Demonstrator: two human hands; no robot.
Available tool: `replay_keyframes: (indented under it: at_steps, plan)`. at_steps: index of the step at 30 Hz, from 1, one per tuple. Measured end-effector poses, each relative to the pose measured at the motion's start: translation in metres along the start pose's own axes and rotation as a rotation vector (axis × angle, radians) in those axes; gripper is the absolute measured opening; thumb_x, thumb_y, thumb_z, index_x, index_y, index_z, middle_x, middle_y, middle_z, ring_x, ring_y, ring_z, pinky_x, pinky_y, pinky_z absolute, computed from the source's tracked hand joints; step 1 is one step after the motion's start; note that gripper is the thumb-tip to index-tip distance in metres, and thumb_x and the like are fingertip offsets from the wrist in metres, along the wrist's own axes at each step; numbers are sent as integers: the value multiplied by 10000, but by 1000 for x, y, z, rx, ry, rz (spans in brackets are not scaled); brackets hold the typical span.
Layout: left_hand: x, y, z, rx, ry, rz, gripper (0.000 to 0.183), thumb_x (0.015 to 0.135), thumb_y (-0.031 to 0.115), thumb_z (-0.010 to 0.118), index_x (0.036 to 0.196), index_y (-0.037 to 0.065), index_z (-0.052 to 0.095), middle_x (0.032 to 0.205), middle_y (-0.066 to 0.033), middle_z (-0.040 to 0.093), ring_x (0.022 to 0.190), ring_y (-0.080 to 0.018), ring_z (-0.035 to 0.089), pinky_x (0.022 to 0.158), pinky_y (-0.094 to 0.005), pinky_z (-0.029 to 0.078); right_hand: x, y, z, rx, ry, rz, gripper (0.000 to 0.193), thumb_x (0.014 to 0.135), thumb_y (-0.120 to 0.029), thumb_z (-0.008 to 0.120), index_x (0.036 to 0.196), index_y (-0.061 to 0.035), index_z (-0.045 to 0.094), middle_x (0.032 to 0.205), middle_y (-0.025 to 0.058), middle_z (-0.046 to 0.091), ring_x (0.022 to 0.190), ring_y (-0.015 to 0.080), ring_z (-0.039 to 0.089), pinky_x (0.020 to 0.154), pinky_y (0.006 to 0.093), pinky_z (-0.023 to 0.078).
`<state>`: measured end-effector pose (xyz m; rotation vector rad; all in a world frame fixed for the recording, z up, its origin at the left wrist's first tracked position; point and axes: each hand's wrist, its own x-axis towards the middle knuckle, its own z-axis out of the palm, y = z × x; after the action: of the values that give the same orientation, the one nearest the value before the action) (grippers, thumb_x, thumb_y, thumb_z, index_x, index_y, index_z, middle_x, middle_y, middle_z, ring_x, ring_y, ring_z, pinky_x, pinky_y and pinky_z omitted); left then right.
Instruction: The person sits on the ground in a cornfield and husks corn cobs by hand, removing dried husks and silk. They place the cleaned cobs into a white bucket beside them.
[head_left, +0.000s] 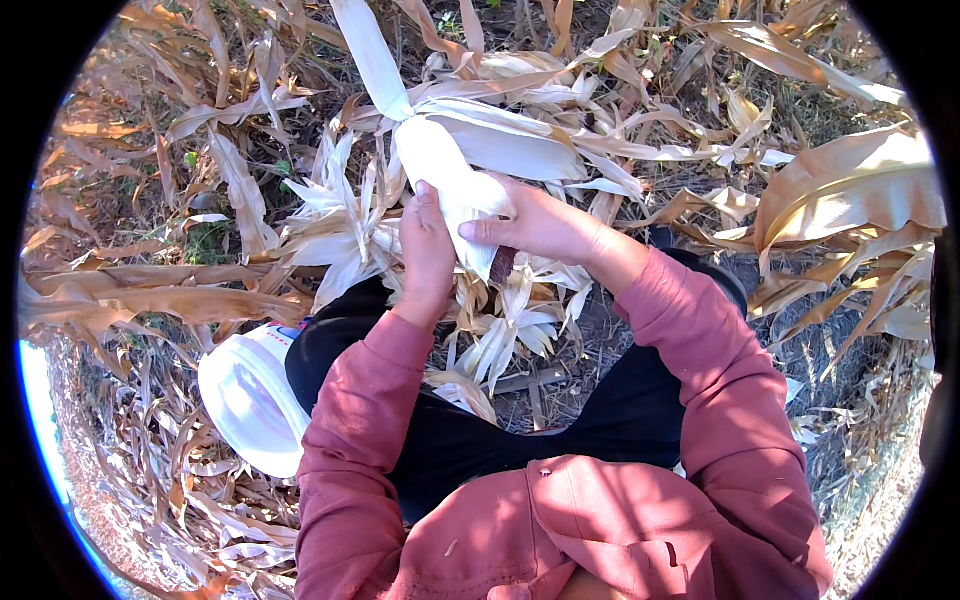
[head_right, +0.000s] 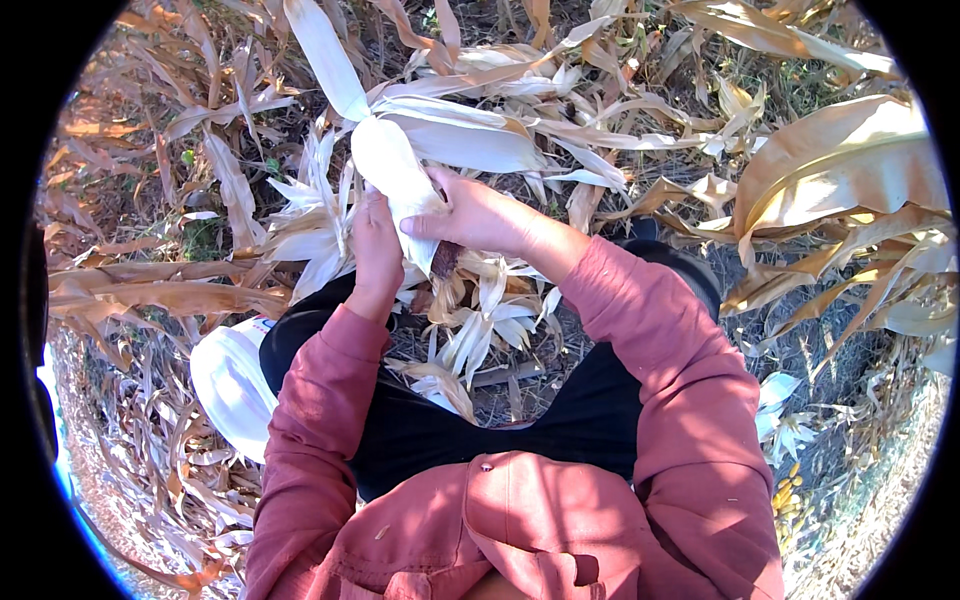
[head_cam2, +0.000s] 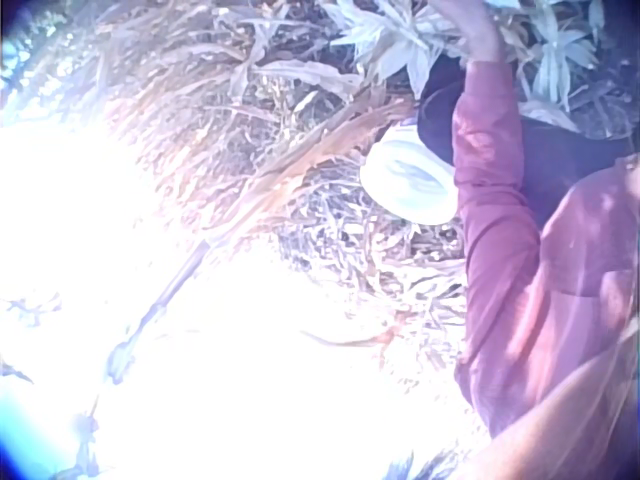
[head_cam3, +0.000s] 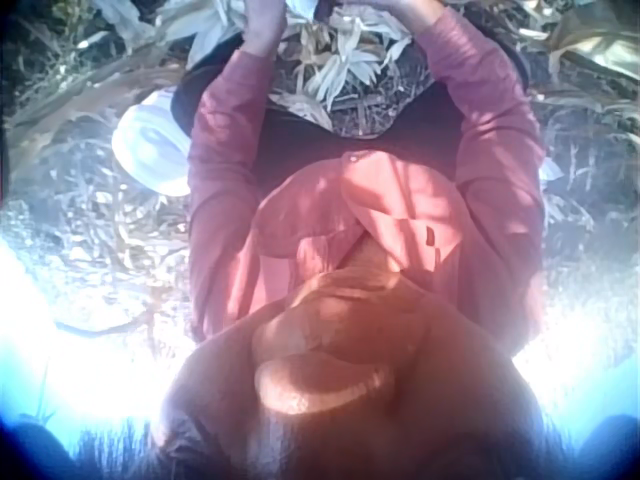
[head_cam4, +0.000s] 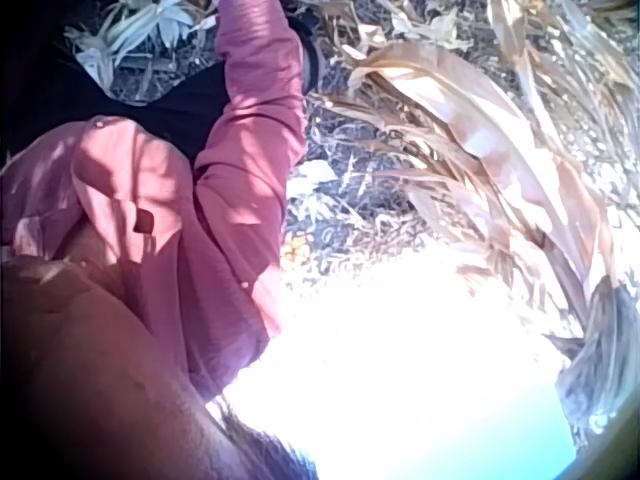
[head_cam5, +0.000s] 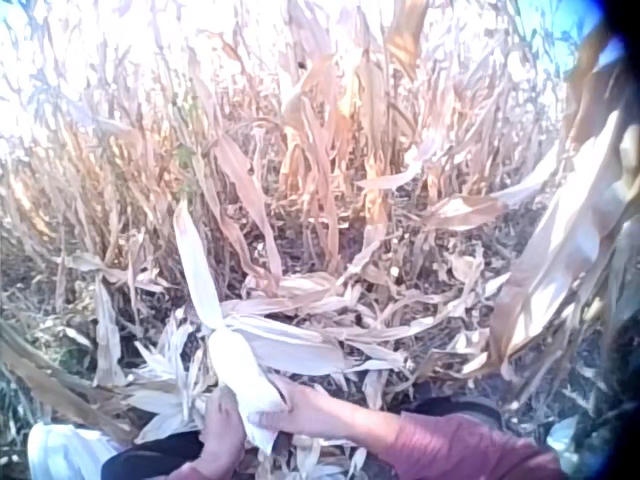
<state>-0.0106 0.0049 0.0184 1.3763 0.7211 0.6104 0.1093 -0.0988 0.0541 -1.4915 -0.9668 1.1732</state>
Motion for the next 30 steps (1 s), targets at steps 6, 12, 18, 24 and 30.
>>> replay_keyframes:
  at_steps: [6, 12, 18, 24, 30]
  plan:
    - [-1, -4, 2, 236, 71, 182, 438, 997, 327, 326, 939, -54, 534, 808, -139, 583, 736, -187, 545, 678, -329, 442, -4, 11, 11, 244, 47, -160, 691, 789, -281, 715, 1305, 16, 365, 1167, 118, 537, 1058, 161, 507, 900, 303, 427]
    - [-4, 13, -1, 527, 90, 225, 331, 977, 244, 381, 848, -30, 516, 708, -195, 558, 627, -296, 536, 603, -386, 423, 3, 7, 8, 360, 0, 4, 637, 805, -153, 689, 1324, 2, 353, 1196, 89, 510, 1066, 151, 499, 927, 293, 414]
    - [-1, 21, -4, 638, 114, 254, 292, 947, 207, 439, 762, -17, 469, 660, -207, 517, 581, -349, 498, 563, -404, 396, 2, -5, 13, 550, 91, -57, 628, 798, -142, 678, 1308, 23, 351, 1157, 123, 522, 1038, 189, 522, 890, 319, 452]
    - [30, 46, -45, 926, 132, 392, 209, 921, 201, 483, 869, 11, 554, 656, -188, 548, 594, -373, 529, 574, -429, 430, -1, -10, -12, 313, 139, 54, 647, 782, -248, 659, 1293, 35, 380, 1054, 132, 561, 885, 173, 567, 740, 302, 495]
    - [57, 55, -88, 1371, 377, 544, 162, 828, 155, 588, 968, 74, 603, 833, -138, 603, 787, -335, 579, 707, -432, 452, -11, -21, -15, 474, 111, 158, 468, 780, -257, 685, 1115, 25, 520, 878, 90, 617, 699, 129, 621, 587, 255, 527]
